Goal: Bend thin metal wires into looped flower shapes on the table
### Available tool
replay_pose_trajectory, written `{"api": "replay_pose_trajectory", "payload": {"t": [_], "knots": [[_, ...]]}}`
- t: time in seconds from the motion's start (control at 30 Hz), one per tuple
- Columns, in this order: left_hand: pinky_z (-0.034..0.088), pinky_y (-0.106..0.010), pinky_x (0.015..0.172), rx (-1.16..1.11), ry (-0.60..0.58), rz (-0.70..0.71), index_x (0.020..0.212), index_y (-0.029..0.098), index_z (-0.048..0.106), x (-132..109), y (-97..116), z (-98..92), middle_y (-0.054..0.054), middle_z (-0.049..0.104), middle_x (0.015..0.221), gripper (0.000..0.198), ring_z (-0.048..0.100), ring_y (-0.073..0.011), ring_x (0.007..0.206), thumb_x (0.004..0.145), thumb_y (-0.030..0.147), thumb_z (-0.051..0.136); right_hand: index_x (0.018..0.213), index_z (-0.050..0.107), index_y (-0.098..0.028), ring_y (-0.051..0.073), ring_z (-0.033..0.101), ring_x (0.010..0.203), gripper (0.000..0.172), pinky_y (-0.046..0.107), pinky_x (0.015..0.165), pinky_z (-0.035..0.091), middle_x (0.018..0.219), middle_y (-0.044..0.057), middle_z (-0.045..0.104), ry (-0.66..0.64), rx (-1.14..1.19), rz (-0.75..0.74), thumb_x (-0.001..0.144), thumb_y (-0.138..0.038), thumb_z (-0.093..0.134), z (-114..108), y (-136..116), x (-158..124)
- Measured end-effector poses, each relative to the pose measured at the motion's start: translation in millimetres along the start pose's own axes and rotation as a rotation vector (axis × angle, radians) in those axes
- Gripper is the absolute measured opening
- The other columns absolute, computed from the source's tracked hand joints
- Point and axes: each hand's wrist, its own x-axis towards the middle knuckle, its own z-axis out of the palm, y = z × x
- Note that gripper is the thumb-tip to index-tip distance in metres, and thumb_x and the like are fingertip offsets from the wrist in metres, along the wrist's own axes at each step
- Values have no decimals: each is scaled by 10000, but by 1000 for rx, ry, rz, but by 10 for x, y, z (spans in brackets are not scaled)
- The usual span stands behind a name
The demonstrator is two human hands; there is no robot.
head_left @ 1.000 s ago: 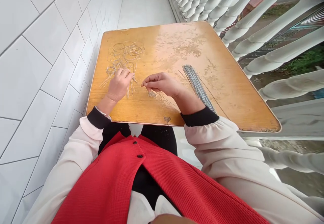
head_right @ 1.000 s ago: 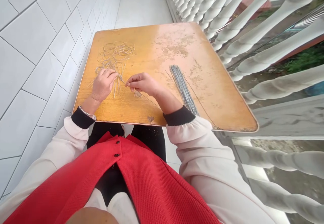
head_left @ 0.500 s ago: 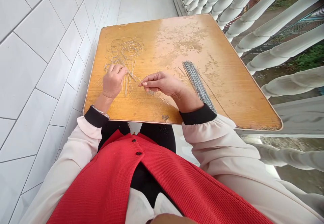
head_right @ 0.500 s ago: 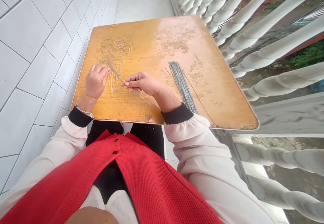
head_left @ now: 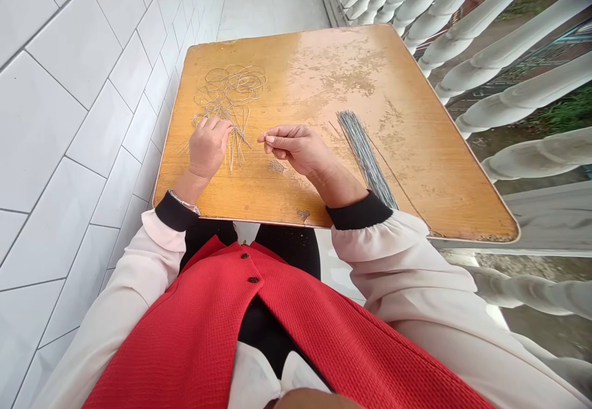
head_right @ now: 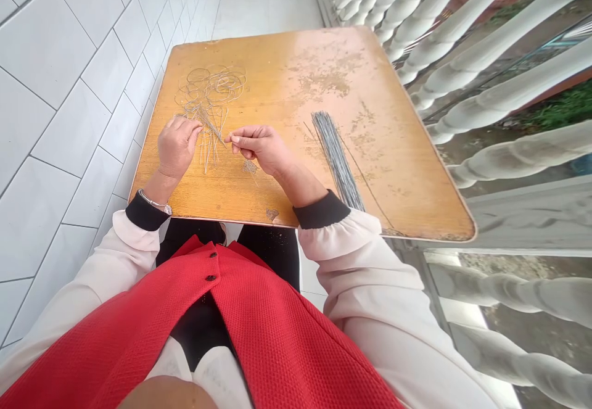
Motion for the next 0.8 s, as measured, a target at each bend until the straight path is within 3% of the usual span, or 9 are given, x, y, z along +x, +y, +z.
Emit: {"api": "replay_pose_trajectory", "payload": {"t": [0.2, 0.4, 0.6, 0.8], "knots": [[506, -318, 863, -188, -16, -72, 899, 209, 638, -3, 149, -59, -48, 708, 924, 259, 666, -167, 931, 1033, 332, 454, 775, 718, -180, 56, 423, 506, 161, 214, 456, 315, 676, -7, 616, 26, 75, -64, 788, -317, 800, 74, 10, -20], [529, -180, 652, -702, -79, -295, 867, 183, 583, 7, 320, -50, 21, 675, 763, 179, 623, -51, 664, 1005, 271, 510, 748, 707, -193, 67, 477, 519, 175, 205, 491, 403, 640, -15, 600, 89, 130, -71, 778, -319, 825, 164, 16, -36], [542, -159, 632, -1061, -178, -509, 807, 162, 574, 29, 469, -147, 40, 664, 716, 145, 634, -32, 616, 944, 116, 582, 777, 743, -194, 52, 523, 528, 170, 190, 493, 406, 679, -16, 631, 132, 229, -119, 758, -324, 851, 202, 93, -15], [557, -178, 643, -1183, -199, -607, 766, 156, 577, 12, 570, -173, 65, 614, 637, 182, 655, -42, 601, 919, 60, 602, 799, 741, -198, 60, 587, 540, 230, 186, 523, 460, 667, -24, 657, 145, 291, -122, 716, -361, 882, 219, 173, 19]]}}
